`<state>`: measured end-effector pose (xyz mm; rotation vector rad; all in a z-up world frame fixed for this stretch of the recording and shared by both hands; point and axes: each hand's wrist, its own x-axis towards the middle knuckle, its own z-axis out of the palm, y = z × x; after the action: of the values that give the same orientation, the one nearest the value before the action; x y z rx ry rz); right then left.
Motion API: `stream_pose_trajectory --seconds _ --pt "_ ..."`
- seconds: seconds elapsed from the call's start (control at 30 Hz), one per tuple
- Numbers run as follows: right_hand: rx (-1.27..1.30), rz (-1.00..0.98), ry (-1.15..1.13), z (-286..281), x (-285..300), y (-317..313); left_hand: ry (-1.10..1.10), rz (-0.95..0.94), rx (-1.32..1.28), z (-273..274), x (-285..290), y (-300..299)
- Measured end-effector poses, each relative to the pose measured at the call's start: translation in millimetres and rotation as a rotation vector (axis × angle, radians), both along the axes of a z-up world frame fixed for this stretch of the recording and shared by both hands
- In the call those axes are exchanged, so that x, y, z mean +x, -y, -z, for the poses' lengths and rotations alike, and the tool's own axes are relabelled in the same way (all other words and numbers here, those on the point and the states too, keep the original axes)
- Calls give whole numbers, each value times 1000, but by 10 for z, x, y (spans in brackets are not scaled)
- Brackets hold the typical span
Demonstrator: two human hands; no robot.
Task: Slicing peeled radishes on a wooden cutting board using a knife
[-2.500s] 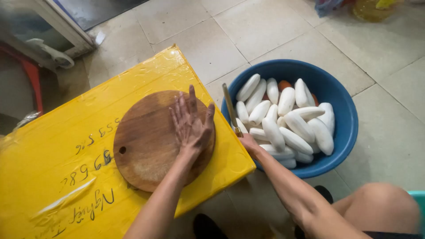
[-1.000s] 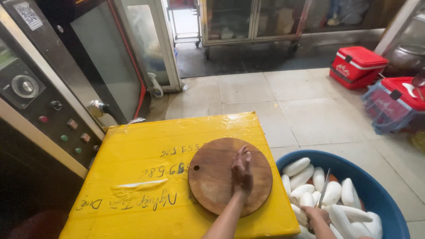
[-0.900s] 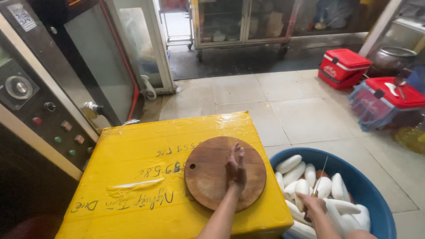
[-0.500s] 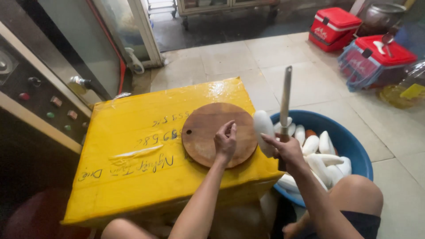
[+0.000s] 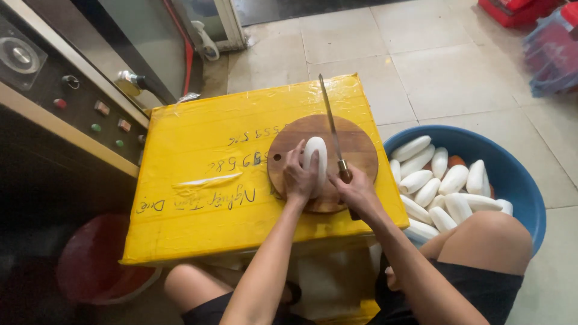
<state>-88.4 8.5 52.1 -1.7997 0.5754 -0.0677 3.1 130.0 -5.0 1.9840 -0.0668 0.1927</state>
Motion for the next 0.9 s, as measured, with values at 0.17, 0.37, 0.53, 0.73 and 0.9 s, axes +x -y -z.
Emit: stream_pose_trajectory --seconds 0.17,0.37,0.53,0.73,0.9 --pt "-207 -130 -115 -481 -427 8 -3 50 129 -172 -156 109" --pt "-242 -169 -126 -361 -588 6 239 69 257 -76 -93 122" --pt "-277 -175 -233 -288 -572 -11 346 71 299 -104 -119 90" --pt "-268 -183 -247 -268 -540 -28 438 178 317 -43 -74 8" --pt "-285 -183 -246 -335 -562 -54 369 216 340 25 -54 11"
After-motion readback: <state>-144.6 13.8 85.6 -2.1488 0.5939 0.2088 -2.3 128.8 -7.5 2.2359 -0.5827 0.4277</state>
